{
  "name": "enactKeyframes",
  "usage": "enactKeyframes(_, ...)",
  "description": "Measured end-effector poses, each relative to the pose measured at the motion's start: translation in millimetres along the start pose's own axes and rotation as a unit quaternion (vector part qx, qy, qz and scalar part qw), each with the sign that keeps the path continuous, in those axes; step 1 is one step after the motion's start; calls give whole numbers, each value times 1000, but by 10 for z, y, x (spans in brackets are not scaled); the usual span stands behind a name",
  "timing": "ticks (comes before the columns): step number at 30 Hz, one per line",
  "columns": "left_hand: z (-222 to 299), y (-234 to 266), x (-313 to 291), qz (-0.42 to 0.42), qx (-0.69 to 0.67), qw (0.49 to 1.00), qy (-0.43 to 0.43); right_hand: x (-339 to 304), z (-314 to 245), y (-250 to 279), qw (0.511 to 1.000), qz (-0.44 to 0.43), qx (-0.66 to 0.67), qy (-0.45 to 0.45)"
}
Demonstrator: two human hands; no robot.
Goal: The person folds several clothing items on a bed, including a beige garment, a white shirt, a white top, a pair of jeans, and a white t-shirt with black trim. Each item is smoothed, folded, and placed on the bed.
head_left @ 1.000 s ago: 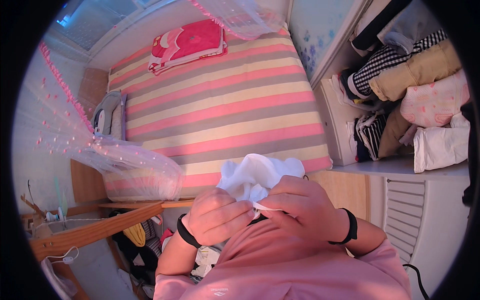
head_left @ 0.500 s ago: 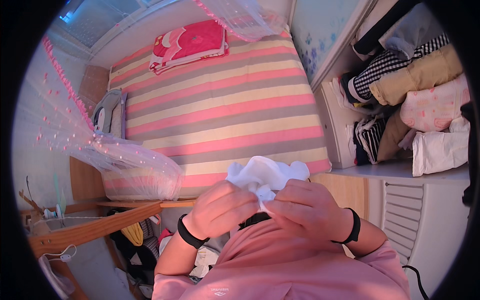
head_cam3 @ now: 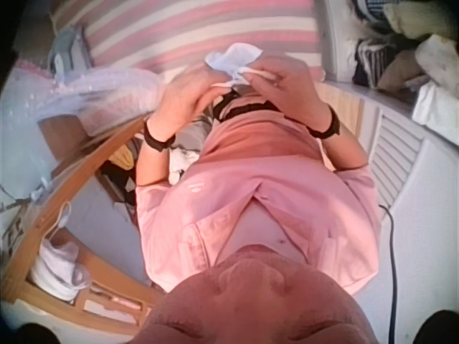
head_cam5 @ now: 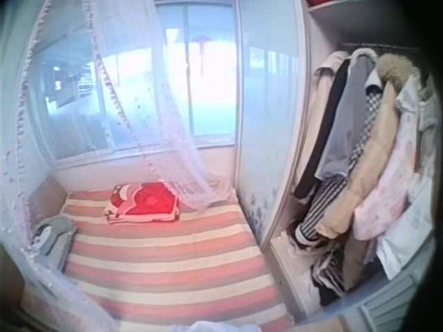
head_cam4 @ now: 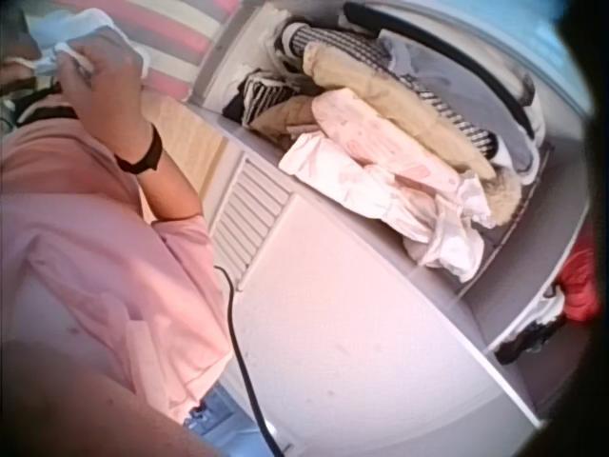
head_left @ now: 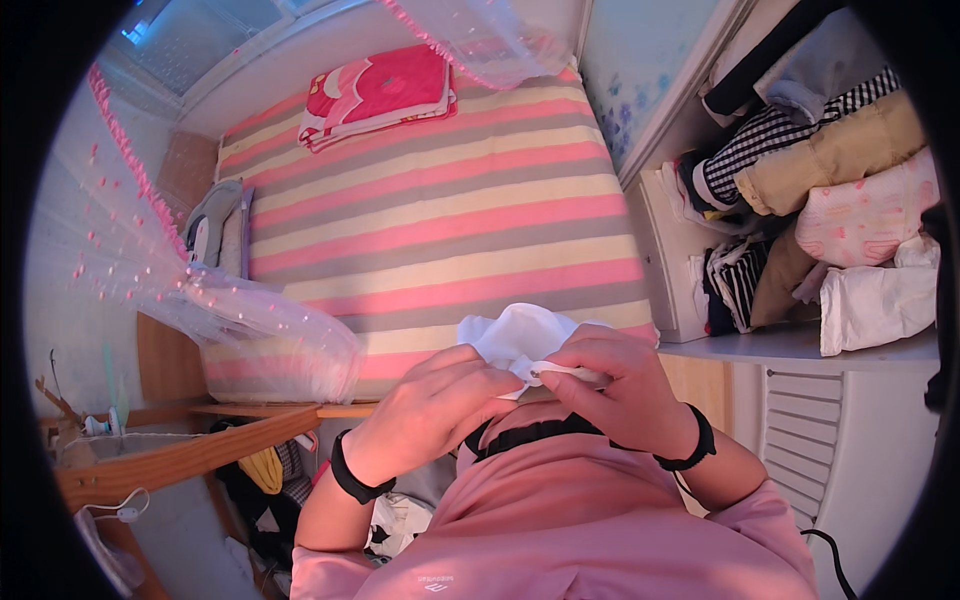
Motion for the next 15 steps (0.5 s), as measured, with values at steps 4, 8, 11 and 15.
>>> enactKeyframes(4, 124, 41, -9, 7, 42, 996, -76, -17, -88, -37, 998, 10, -3, 59)
enactKeyframes(8, 218, 42, -48, 31, 66, 987, -146, -40, -236, -26, 990, 26, -50, 131)
enactKeyframes(11, 281, 27, -89, 36, 104, 975, -191, -59, -304, -50, 984, 15, -77, 161)
enactKeyframes(15, 341, 43, -143, 30, 123, 966, -227, -83, -380, -85, 976, 6, -93, 199)
Point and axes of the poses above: each hand's wrist, its own x-axis towards the middle knuckle, its own y-axis out of the back of the hand, z = x × y, the point moved 7 cm from there along x, towards the middle knuckle, and after that the axes turned 5 degrees about -x, right-handed, at the moved point
